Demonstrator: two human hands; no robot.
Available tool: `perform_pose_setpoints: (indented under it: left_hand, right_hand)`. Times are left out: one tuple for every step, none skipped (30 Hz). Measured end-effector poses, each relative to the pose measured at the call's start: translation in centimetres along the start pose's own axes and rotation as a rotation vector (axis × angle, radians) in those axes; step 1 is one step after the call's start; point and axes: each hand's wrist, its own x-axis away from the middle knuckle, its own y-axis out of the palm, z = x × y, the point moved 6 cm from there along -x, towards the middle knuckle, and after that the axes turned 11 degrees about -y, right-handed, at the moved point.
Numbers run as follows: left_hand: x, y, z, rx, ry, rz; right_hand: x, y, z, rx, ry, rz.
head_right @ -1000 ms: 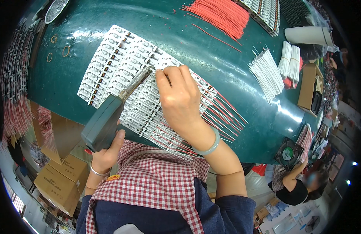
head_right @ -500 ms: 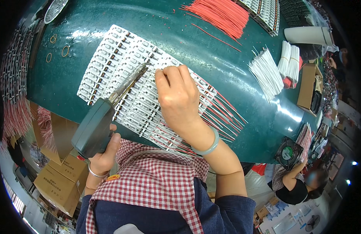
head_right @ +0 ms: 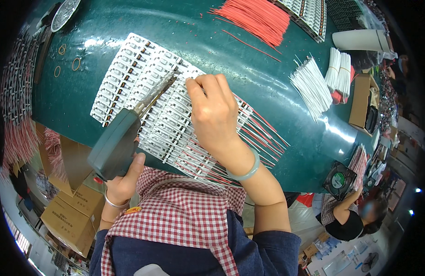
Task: The person uses a soldering iron to attach red and white wires to a white plastic grid fixture on a green workbench. They repeatedly pick up individual wires, place them into slots on the grid, and apply the soldering iron to secure them.
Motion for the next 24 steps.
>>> perform_pose_setpoints:
  left_hand:
    - [-0.1,0.1,0.0,0.02,-0.002,0.0]
    - [-0.2,0.2,0.0,0.04,-0.005,0.001]
    - [-0.3,0.3,0.0,0.059,-0.006,0.0]
    - [-0.3,0.3,0.1,0.043,0.018,-0.004]
    - [-0.3,0.3,0.0,0.026,0.041,-0.007]
    - [-0.4,0.4,0.0,0.01,0.065,-0.011]
    - [-0.4,0.4,-0.2,0.026,0.048,-0.015]
    - [-0.4,0.5,-0.4,0.041,0.03,-0.02]
    - [-0.4,0.6,-0.6,0.057,0.013,-0.023]
    - [-0.4,0.6,-0.8,0.053,0.002,-0.033]
    - [-0.4,0.6,-1.0,0.049,-0.009,-0.044]
    - [-0.4,0.7,-1.1,0.046,-0.02,-0.055]
    - [-0.4,0.7,-1.0,0.041,-0.023,-0.059]
    - [-0.4,0.7,-0.9,0.037,-0.026,-0.062]
    - [-0.5,0.7,-0.9,0.033,-0.028,-0.065]
    - [-0.5,0.7,-0.9,0.039,-0.031,-0.062]
    - [-0.5,0.7,-0.9,0.045,-0.033,-0.058]
    - [-0.5,0.7,-0.9,0.051,-0.035,-0.053]
    - [-0.5,0.6,-0.8,0.053,-0.055,-0.048]
    - [-0.4,0.5,-0.6,0.055,-0.075,-0.042]
    - [-0.3,0.5,-0.6,0.058,-0.095,-0.038]
    - [-0.1,0.4,-0.7,0.067,-0.117,-0.028]
    - [0.2,0.3,-0.9,0.077,-0.138,-0.019]
    - [0.4,0.1,-1.1,0.087,-0.16,-0.007]
  right_hand:
    - [0.0,0.0,0.0,-0.002,0.003,-0.002]
    - [0.0,0.1,0.0,-0.004,0.006,-0.005]
    - [0.0,0.1,0.0,-0.006,0.01,-0.006]
    - [0.0,0.1,0.0,-0.007,0.007,-0.005]
    - [0.0,0.1,0.0,-0.009,0.003,-0.003]
    - [0.0,0.2,0.0,-0.01,0.0,-0.001]
    - [0.0,0.2,0.0,-0.004,0.002,-0.005]
    - [-0.1,0.2,-0.1,0.002,0.004,-0.009]
    - [-0.1,0.2,-0.1,0.008,0.006,-0.013]
    - [-0.1,0.2,-0.2,0.011,0.003,-0.014]
    - [-0.2,0.2,-0.2,0.015,0.001,-0.015]
    - [-0.2,0.2,-0.2,0.019,-0.001,-0.016]
    - [-0.2,0.2,-0.2,0.021,-0.003,-0.017]
    - [-0.3,0.2,-0.2,0.022,-0.004,-0.018]
    - [-0.3,0.2,-0.3,0.024,-0.006,-0.019]
    - [-0.4,0.1,-0.3,0.024,-0.006,-0.02]
    - [-0.4,0.1,-0.3,0.024,-0.006,-0.021]
    - [-0.4,0.1,-0.3,0.023,-0.007,-0.022]
    - [-0.4,0.1,-0.3,0.024,-0.007,-0.021]
    - [-0.4,0.1,-0.3,0.025,-0.007,-0.019]
    - [-0.4,0.1,-0.3,0.028,-0.007,-0.019]
    - [-0.4,0.2,-0.3,0.028,-0.008,-0.018]
    - [-0.3,0.2,-0.2,0.029,-0.009,-0.017]
    - [-0.4,0.2,-0.3,0.027,-0.012,-0.016]
